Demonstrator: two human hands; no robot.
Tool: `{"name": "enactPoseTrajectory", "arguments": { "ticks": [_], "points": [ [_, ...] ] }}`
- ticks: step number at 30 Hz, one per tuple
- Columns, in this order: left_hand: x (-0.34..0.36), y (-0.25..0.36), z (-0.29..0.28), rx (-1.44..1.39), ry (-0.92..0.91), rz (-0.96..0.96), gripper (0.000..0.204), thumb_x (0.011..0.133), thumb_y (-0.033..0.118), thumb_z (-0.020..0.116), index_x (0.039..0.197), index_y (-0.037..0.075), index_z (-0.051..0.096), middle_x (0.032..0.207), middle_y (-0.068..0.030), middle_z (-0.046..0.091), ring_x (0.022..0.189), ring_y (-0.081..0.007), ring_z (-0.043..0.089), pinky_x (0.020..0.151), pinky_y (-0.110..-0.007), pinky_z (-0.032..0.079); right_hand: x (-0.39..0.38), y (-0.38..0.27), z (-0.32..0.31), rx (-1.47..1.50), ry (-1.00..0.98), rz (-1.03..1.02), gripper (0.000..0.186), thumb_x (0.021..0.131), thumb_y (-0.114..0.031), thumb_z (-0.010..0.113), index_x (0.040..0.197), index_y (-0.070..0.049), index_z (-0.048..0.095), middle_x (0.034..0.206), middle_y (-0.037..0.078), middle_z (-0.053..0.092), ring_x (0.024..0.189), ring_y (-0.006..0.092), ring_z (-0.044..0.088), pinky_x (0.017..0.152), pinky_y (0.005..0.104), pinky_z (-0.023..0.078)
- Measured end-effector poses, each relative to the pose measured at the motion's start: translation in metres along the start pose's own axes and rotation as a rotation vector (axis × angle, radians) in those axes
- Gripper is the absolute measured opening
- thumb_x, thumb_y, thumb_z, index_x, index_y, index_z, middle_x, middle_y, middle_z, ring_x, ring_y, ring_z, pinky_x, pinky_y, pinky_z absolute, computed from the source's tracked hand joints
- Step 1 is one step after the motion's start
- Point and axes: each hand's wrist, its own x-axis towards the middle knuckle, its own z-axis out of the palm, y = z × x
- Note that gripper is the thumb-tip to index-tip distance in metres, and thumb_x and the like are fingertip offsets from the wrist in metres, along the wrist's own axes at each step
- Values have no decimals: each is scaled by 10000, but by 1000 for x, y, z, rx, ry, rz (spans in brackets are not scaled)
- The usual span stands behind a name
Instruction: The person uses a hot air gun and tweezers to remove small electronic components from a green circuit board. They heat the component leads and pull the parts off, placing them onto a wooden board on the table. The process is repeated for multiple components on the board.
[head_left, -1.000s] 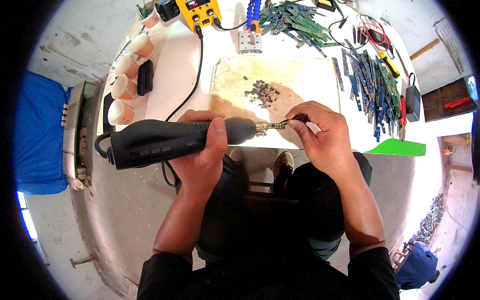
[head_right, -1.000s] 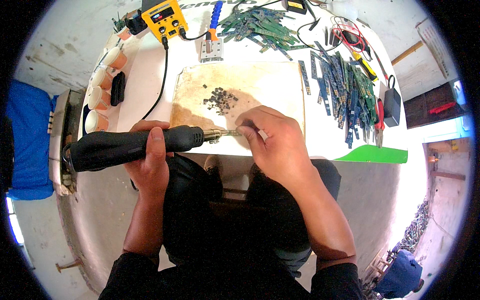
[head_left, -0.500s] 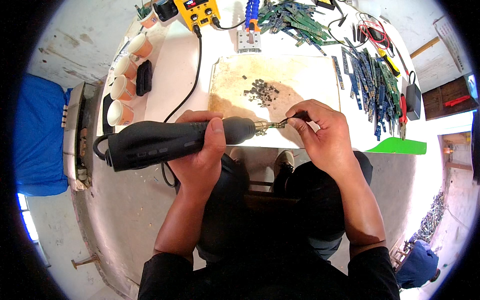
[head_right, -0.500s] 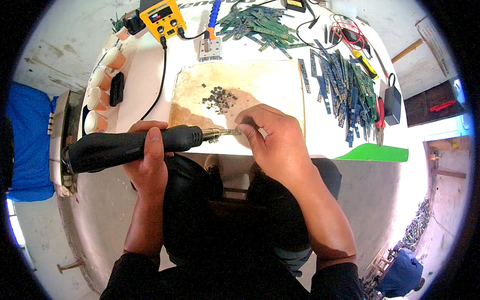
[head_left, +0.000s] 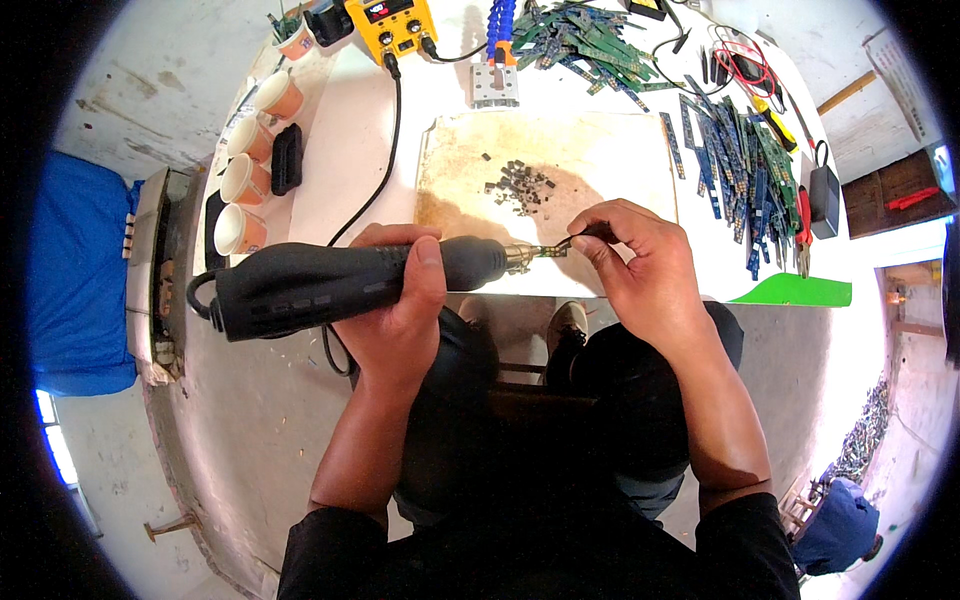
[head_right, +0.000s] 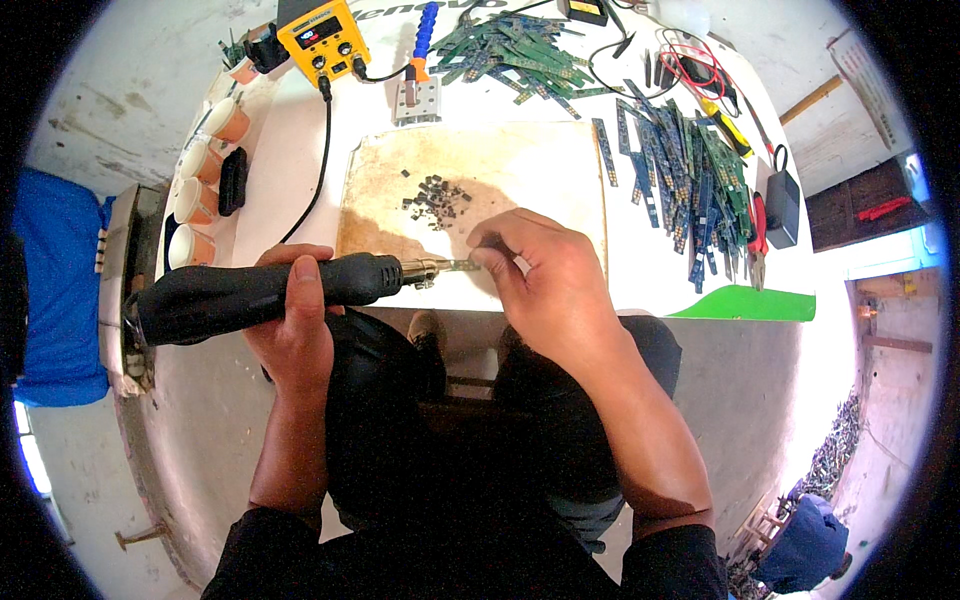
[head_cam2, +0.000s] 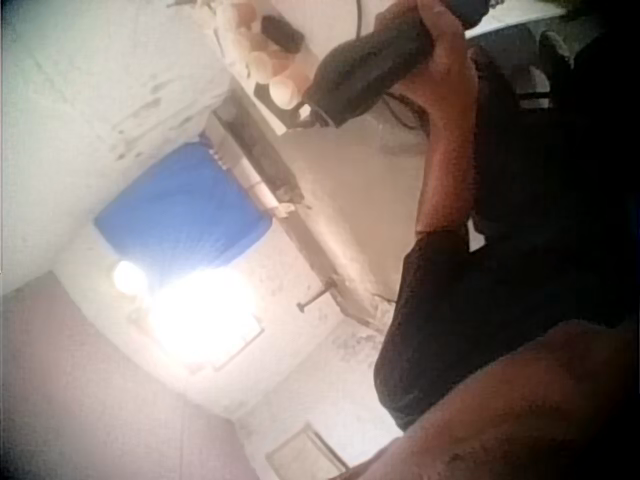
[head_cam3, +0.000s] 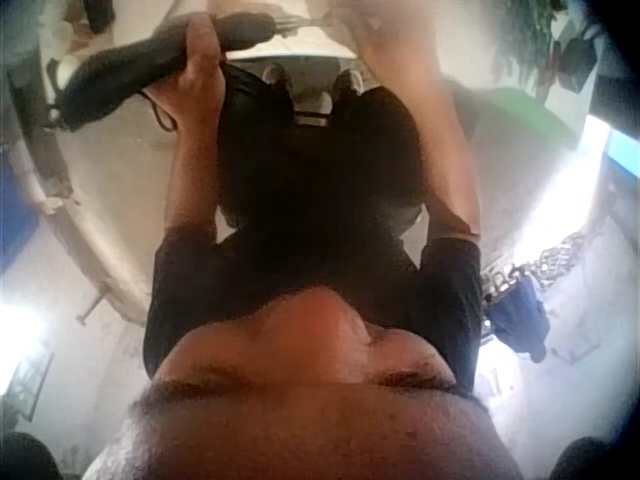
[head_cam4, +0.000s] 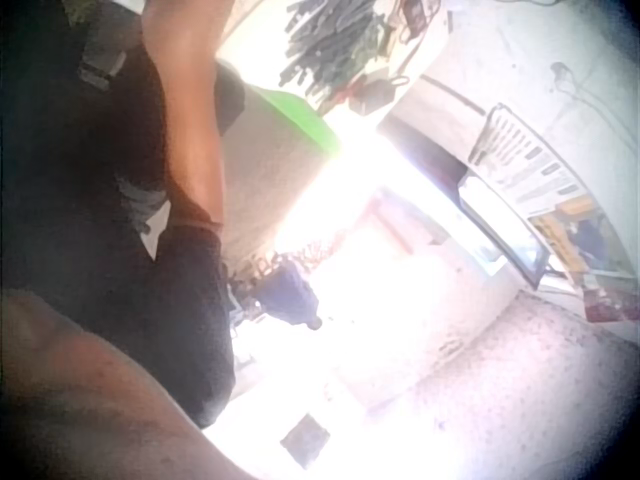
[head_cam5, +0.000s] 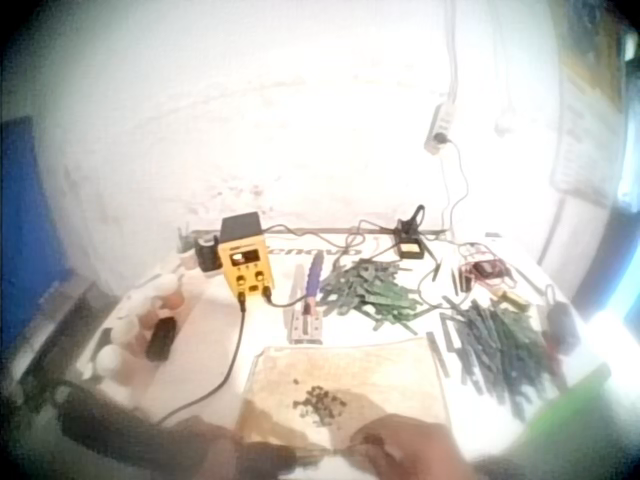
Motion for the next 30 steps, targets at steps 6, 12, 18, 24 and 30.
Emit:
{"name": "enactPoseTrajectory", "arguments": {
  "ticks": [6,12,18,24,30],
  "points": [
    [0,-4,-2,14,-24,44,94,940,62,672,984,-19,650,928,-84,683,759,-115,629,673,-234,504,0,1,1,5,9,-17,130,881,31,700,1006,-3,685,906,165,700,825,333,702,730,362,542],
    [0,-6,-3,64,-27,66,114,956,84,646,1004,-19,643,955,-97,692,721,-117,633,594,-232,507,0,1,2,-26,14,-31,132,879,34,697,1003,-8,684,902,166,697,827,338,697,731,367,539],
    [1,-10,-5,95,-25,86,135,972,113,628,1017,-15,637,964,-111,704,689,-119,642,511,-216,511,0,1,2,-14,10,-13,128,885,32,696,1005,-12,687,907,159,701,834,321,703,737,361,541],
    [-1,-1,0,-15,-11,13,71,923,20,690,968,-25,661,919,-80,686,825,-121,639,785,-251,507,0,0,1,21,19,18,121,891,38,696,1005,-2,688,918,162,705,837,299,712,742,349,545],
    [1,-8,-5,99,-38,87,145,980,125,628,1023,-13,635,987,-111,700,683,-114,630,527,-220,502,0,2,1,16,21,2,127,886,40,704,1006,4,686,924,161,704,832,295,710,739,347,546]
  ]
}}
